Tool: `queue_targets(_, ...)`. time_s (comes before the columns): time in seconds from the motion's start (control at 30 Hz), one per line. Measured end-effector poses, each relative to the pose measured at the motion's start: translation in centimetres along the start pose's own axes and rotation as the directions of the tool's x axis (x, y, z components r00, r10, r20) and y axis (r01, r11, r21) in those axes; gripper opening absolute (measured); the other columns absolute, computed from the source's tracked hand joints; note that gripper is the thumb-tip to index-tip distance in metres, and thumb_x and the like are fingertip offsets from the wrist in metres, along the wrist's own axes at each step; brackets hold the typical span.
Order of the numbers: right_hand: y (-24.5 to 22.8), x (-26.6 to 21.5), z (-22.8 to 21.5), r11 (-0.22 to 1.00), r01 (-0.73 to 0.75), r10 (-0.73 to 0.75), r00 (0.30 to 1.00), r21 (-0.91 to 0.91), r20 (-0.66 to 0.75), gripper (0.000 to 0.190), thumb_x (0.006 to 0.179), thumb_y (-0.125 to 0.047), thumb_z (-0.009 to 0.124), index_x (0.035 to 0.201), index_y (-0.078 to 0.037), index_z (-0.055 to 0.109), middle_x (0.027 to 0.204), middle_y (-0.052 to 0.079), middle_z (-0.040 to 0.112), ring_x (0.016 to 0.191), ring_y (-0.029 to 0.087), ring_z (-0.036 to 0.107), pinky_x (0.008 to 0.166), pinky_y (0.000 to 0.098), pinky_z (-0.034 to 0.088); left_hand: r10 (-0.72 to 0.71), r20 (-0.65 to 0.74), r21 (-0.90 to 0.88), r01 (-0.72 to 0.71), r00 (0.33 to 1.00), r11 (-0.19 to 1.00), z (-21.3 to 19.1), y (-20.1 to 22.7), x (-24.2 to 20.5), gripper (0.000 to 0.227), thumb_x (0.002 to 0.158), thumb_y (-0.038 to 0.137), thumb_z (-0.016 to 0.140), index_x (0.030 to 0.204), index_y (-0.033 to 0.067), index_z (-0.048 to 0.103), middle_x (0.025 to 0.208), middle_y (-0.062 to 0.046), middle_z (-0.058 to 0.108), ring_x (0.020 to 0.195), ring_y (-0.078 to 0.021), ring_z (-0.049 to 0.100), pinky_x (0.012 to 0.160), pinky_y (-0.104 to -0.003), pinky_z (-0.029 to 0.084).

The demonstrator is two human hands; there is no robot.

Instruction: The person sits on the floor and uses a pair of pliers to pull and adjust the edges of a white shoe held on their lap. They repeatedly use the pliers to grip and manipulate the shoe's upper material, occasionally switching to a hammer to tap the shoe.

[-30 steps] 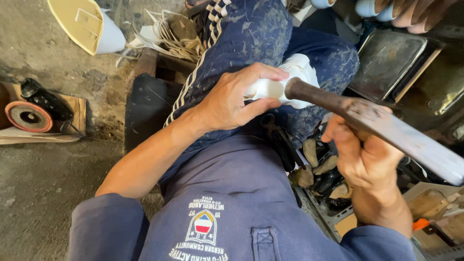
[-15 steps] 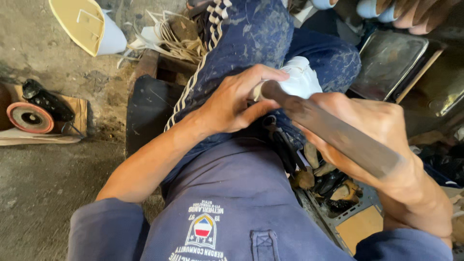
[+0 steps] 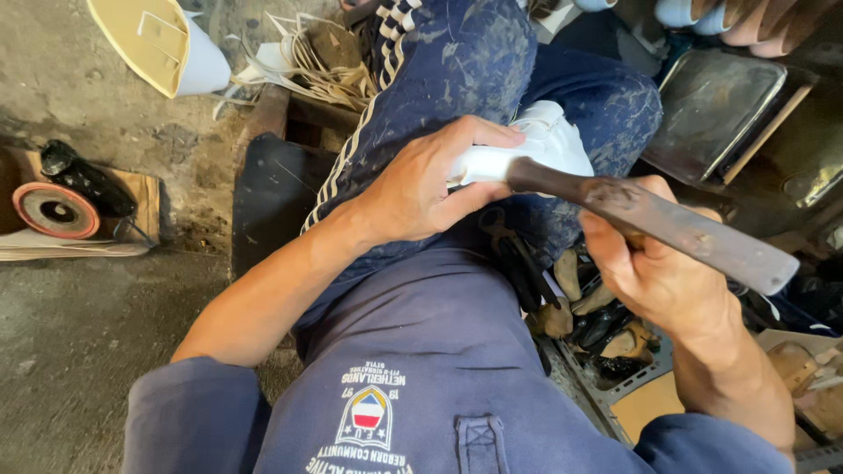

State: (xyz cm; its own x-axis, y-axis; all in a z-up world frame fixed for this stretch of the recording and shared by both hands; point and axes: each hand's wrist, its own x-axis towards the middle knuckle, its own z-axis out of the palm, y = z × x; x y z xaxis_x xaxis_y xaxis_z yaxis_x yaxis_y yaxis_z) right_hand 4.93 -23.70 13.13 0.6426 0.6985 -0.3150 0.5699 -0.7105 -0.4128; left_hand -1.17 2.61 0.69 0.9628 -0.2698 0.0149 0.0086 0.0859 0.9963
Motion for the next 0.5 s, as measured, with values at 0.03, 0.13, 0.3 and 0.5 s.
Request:
queue_targets(0.03,0.4,-0.6,0.3,0.994,-0.030,0.032,0.999,0.105,-0.015,0.024,0.108,-0.015,0.062,0.123,0.002,0.065,0.109,0.019,0.062,0.084,0.034,0.063,0.072,0.0444,0.049,-0.014,0.015,-0.005,0.014,1.000,1.000,-0.1,0.0,0.1,0.038,0.105,0.026,0.061,0.134,0.0056,0.048,0.138,-0.013,0.062,0.132,-0.0317,0.062,0.110,-0.043,0.050)
queue_targets(0.13,1.0,-1.8,0.8,0.999,-0.028,0.031,0.998,0.046,-0.062,0.021,0.109,-0.012,0.063,0.123,0.003,0.066,0.110,0.022,0.064,0.081,0.037,0.062,0.069,0.0446,0.048,-0.027,0.033,-0.014,0.028,0.999,1.000,-0.2,0.1,0.0,0.038,0.104,0.027,0.061,0.133,0.0052,0.048,0.139,-0.014,0.061,0.132,-0.0316,0.062,0.110,-0.042,0.049)
queue_targets(0.3,1.4,-2.2,-0.1,0.987,-0.155,0.155,0.988,-0.044,-0.008,0.019,0.111,-0.020,0.065,0.107,-0.001,0.063,0.088,0.013,0.055,0.061,0.027,0.049,0.055,0.0465,0.039,-0.020,0.023,0.011,0.020,1.000,1.000,0.0,0.2,0.2,0.038,0.103,0.023,0.063,0.133,0.0048,0.050,0.138,-0.013,0.062,0.131,-0.0304,0.063,0.109,-0.041,0.050)
queue_targets(0.5,0.2,-0.4,1.0,0.962,0.076,-0.017,0.975,0.264,-0.219,0.017,0.100,-0.005,0.068,0.110,0.009,0.070,0.110,0.025,0.073,0.106,0.042,0.067,0.096,0.0478,0.055,-0.049,0.032,0.024,0.048,0.998,0.999,-0.1,0.6,0.2,0.035,0.100,0.015,0.067,0.131,0.0064,0.052,0.137,-0.011,0.063,0.132,-0.0283,0.063,0.111,-0.039,0.049)
